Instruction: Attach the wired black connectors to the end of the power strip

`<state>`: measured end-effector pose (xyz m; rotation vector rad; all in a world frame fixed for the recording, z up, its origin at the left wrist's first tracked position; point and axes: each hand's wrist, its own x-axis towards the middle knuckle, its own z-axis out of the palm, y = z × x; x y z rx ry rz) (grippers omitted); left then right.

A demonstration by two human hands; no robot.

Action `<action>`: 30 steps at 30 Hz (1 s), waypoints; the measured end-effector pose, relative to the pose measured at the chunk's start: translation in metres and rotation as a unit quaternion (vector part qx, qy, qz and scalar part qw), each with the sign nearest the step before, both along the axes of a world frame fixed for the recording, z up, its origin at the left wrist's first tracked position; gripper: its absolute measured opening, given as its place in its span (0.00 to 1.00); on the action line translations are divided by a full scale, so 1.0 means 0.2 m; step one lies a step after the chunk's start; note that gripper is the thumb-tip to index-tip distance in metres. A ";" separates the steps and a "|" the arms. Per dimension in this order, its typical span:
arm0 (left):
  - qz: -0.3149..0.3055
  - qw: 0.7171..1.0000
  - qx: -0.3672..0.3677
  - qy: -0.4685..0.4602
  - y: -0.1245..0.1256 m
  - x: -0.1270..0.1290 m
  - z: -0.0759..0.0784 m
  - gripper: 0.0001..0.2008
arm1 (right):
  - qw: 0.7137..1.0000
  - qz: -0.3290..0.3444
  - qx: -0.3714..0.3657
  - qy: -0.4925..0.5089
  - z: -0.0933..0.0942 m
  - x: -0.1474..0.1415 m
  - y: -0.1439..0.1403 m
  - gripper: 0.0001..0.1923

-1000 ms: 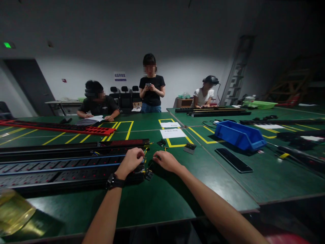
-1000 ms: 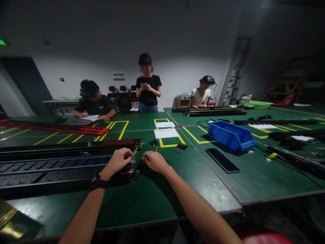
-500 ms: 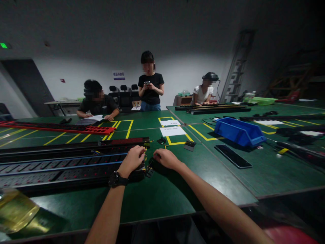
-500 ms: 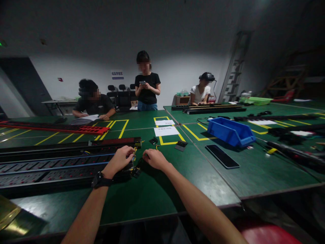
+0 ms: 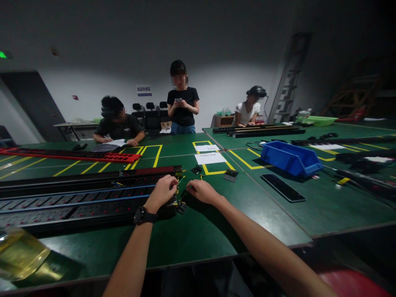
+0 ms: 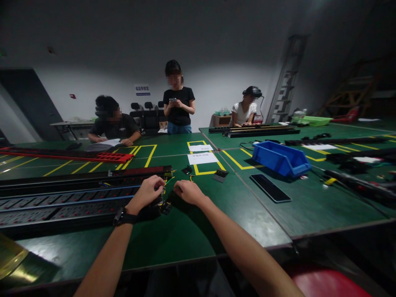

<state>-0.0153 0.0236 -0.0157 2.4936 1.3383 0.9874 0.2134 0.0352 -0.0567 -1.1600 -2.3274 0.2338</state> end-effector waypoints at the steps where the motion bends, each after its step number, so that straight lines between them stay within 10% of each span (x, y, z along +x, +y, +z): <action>1: 0.005 1.000 0.001 0.004 0.00 0.00 0.00 0.09 | 1.000 -0.001 -0.001 -0.001 0.00 0.00 0.00 0.08; 26: 0.109 0.990 -0.034 0.087 -0.03 0.00 0.02 0.08 | 0.999 -0.013 -0.034 -0.027 0.02 -0.01 -0.01 0.10; 30: 0.104 0.989 -0.035 0.100 -0.04 0.00 0.03 0.08 | 0.990 -0.138 -0.030 -0.026 0.06 0.00 0.00 0.13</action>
